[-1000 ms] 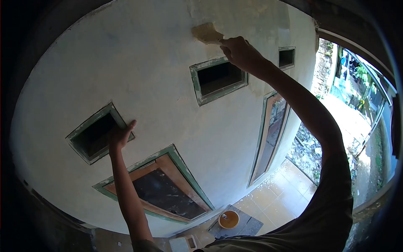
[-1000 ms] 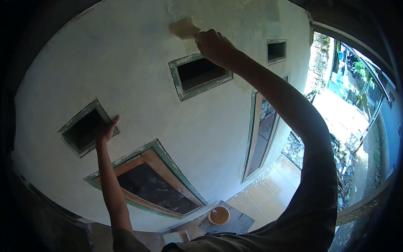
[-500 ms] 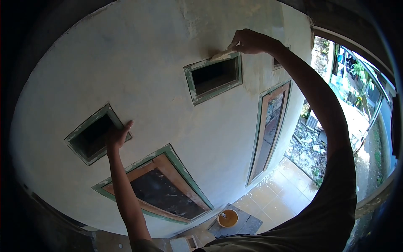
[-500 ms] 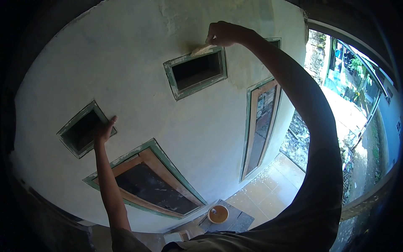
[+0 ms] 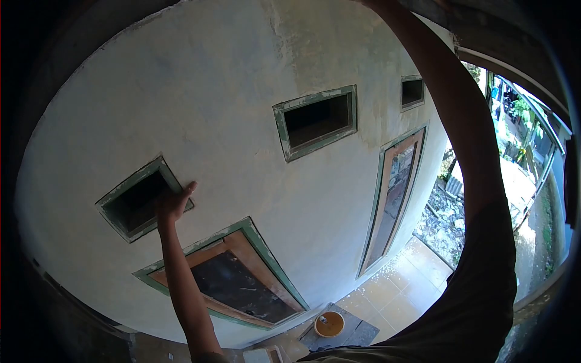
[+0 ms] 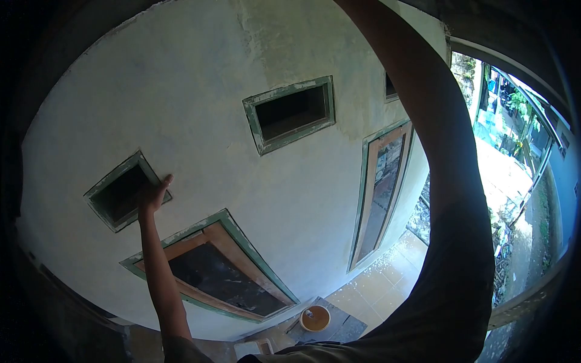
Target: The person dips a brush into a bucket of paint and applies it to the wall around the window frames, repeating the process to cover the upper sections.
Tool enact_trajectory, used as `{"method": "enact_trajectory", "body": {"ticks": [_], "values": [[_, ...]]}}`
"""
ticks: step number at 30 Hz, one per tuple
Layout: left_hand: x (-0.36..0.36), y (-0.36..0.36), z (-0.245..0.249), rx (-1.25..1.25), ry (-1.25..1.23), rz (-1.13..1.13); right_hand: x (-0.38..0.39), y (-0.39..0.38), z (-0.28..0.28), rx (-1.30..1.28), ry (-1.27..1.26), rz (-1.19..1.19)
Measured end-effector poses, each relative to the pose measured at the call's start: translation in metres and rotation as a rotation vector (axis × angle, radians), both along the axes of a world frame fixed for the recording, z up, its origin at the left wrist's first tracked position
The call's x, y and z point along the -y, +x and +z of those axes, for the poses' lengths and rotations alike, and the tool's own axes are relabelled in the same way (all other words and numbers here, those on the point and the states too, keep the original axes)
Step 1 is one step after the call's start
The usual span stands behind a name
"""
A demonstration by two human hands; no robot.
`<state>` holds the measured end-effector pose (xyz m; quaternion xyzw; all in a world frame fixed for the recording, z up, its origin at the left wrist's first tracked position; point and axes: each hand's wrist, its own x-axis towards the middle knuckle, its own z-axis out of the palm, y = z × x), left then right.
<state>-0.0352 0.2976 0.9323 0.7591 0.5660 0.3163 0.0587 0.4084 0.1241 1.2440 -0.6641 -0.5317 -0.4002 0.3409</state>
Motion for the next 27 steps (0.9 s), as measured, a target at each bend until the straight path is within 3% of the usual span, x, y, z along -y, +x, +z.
{"method": "enact_trajectory", "body": {"ticks": [2,3,5,6,7,11,14,16,17,20,24,27], "values": [[-0.002,-0.001,-0.001,-0.004,-0.012,0.01,-0.019,0.002,-0.005,0.404,0.541,0.204],[-0.002,-0.001,0.0,-0.025,-0.019,0.028,-0.019,-0.003,-0.008,0.407,0.54,0.208],[-0.001,-0.001,0.0,-0.051,-0.029,0.048,-0.014,-0.016,-0.018,0.175,0.166,0.197],[0.002,0.0,0.001,-0.035,-0.017,0.036,-0.021,-0.018,-0.031,0.343,0.241,0.254],[0.004,0.001,0.002,-0.018,-0.006,0.023,-0.024,-0.019,-0.043,0.195,0.087,0.172],[0.005,0.002,0.001,0.028,0.01,-0.029,-0.026,-0.021,-0.098,0.201,0.125,0.215],[0.001,0.001,0.0,0.033,-0.021,-0.003,-0.001,-0.029,-0.138,0.135,-0.071,0.163],[0.0,0.0,0.0,0.023,-0.028,-0.017,0.017,-0.032,-0.157,0.113,-0.336,0.07],[0.001,0.001,0.0,0.021,-0.034,-0.019,0.029,-0.034,-0.163,0.111,-0.342,0.069],[0.003,-0.001,-0.001,0.048,-0.001,-0.051,0.055,-0.027,-0.166,0.11,-0.729,0.138],[-0.002,-0.001,-0.002,0.033,0.011,-0.042,0.061,-0.005,-0.149,-0.037,-0.692,0.069],[0.005,0.001,0.001,0.035,0.031,-0.033,0.055,0.015,-0.131,0.134,-0.608,0.073]]}}
